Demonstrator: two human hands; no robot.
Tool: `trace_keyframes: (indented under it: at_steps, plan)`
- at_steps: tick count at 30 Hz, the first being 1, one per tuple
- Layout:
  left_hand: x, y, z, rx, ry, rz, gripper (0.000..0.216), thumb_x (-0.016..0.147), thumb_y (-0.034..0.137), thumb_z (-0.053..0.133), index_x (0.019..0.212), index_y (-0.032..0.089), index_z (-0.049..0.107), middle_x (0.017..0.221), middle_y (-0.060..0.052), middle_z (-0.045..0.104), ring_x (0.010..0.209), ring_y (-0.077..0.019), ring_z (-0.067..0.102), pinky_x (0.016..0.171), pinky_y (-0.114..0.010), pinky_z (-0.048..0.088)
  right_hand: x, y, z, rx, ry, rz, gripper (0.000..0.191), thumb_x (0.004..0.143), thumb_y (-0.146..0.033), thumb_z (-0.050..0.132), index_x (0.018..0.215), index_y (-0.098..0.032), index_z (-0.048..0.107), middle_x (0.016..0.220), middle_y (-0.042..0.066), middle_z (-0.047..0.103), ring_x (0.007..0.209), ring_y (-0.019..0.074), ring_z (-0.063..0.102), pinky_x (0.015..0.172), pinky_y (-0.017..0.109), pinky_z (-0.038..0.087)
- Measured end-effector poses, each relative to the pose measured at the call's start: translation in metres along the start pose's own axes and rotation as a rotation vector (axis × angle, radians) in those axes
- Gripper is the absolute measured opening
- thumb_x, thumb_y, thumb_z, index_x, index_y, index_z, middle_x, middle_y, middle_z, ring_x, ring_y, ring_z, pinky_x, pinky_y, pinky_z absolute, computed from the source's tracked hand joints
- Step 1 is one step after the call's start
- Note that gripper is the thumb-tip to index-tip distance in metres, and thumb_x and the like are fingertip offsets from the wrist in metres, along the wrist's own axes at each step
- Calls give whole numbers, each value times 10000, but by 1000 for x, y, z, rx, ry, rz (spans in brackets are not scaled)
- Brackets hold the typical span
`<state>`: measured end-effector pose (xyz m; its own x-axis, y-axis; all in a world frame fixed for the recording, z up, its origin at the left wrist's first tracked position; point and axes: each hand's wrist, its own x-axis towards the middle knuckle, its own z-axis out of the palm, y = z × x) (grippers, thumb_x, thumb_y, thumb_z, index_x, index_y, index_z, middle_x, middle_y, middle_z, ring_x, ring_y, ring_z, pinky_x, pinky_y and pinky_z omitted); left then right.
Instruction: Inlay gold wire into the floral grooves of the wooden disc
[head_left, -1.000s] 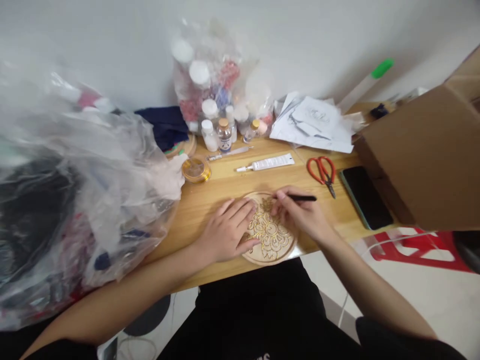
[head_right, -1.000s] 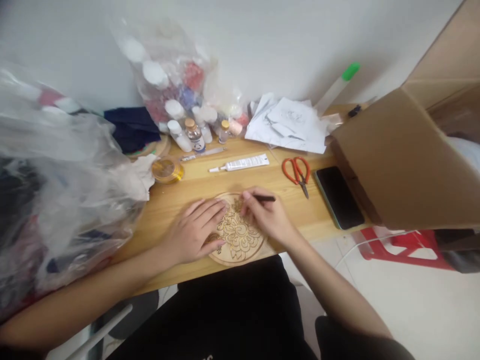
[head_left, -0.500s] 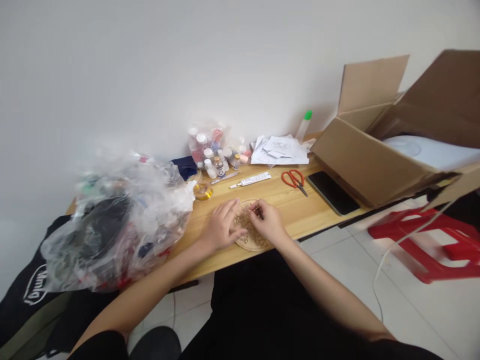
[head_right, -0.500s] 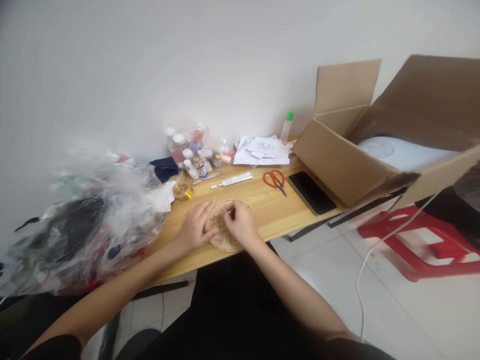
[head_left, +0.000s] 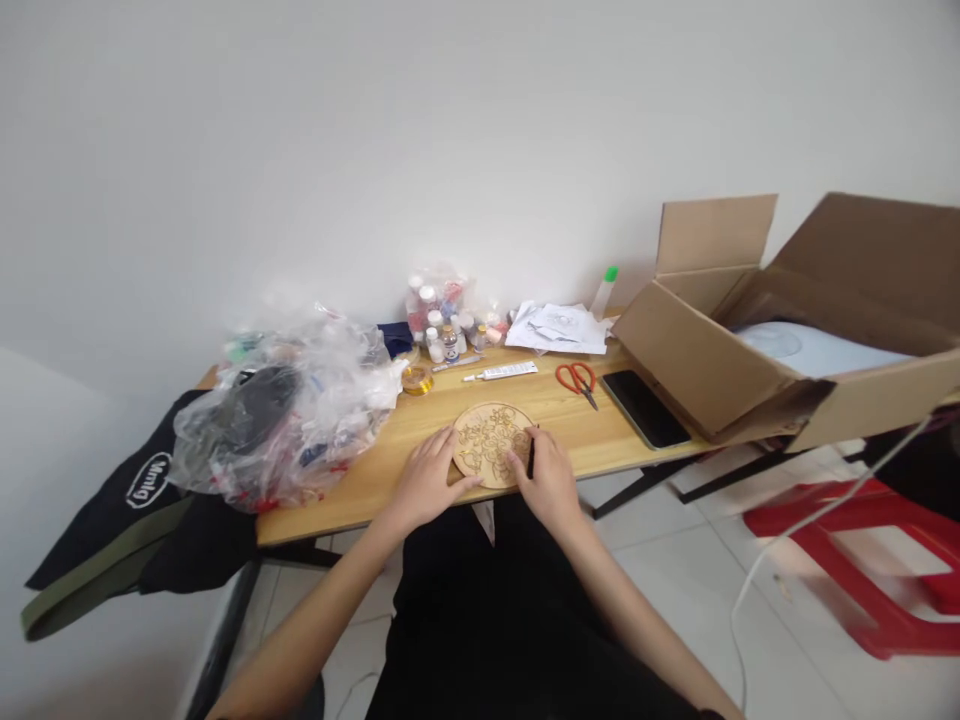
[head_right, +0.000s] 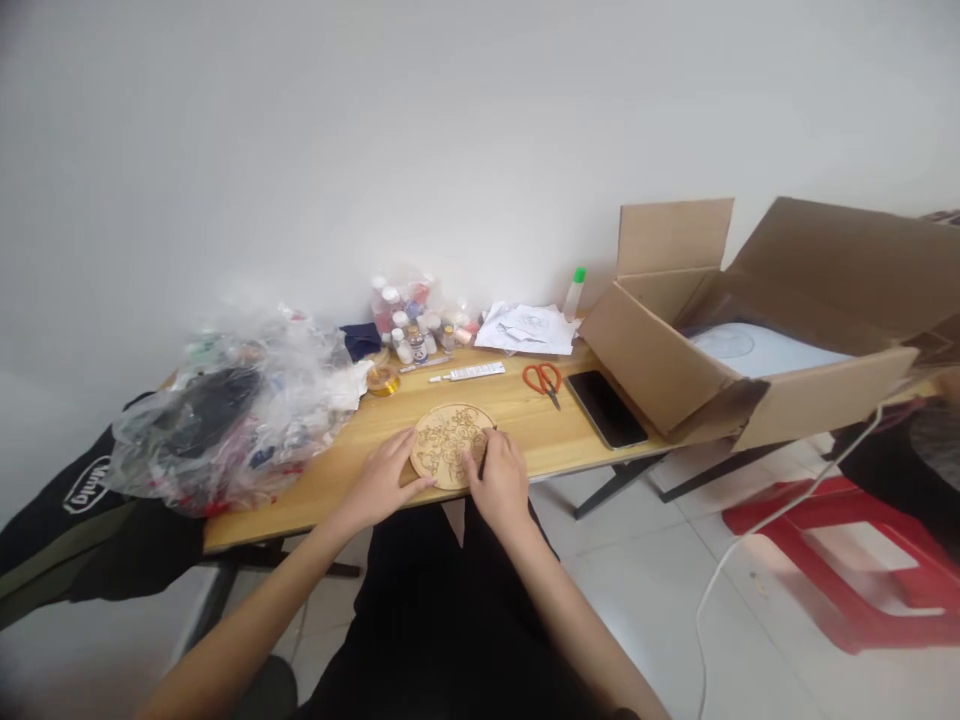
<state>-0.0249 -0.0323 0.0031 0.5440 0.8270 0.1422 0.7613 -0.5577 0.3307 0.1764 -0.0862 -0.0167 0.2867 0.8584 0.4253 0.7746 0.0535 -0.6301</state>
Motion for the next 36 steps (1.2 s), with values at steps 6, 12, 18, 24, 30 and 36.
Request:
trace_keyframes:
  at_steps: [6,12,18,24,30,36]
  plan:
    - [-13,25,19,-36,116,-114,679,860,535,570,1374,114,427,1434,-229,449,1357,-365,402,1101,-547,331,10,17,9,-4,-95,-124,390,907,-363,443,1205,-117,500,1168,204,620,1135,305,580,951,491,488]
    - [-29,55,25,-96,201,-206,538,883,466,568,1279,105,518,1360,-215,515,1306,-358,445,1096,-539,329,37,34,11,16,-224,-235,413,921,-411,446,1229,-140,487,1218,197,593,1229,308,524,1012,516,444]
    - [-14,34,6,-184,230,-327,245,916,305,514,1095,163,601,1132,-116,611,1089,-246,573,972,-422,457,53,37,10,26,-320,-305,399,906,-416,486,1219,-168,497,1244,180,594,1259,322,504,1026,547,434]
    - [39,0,-16,-230,21,-366,147,899,274,512,818,175,585,848,-41,622,818,-187,596,745,-317,487,54,37,7,45,-327,-306,385,909,-354,525,1247,-176,471,1262,166,596,1292,308,483,1042,548,429]
    - [67,-5,-24,-184,-216,-284,191,864,271,528,695,183,528,724,-28,569,727,-197,532,711,-338,410,56,37,6,61,-329,-292,404,900,-325,549,1265,-183,453,1276,157,593,1301,298,479,1045,542,433]
    - [66,-12,-34,-263,-260,-221,203,876,248,470,694,180,529,736,-11,573,710,-160,528,691,-294,393,56,33,-1,83,-267,-240,335,895,-317,540,1206,-203,488,1217,147,624,1200,297,555,989,538,466]
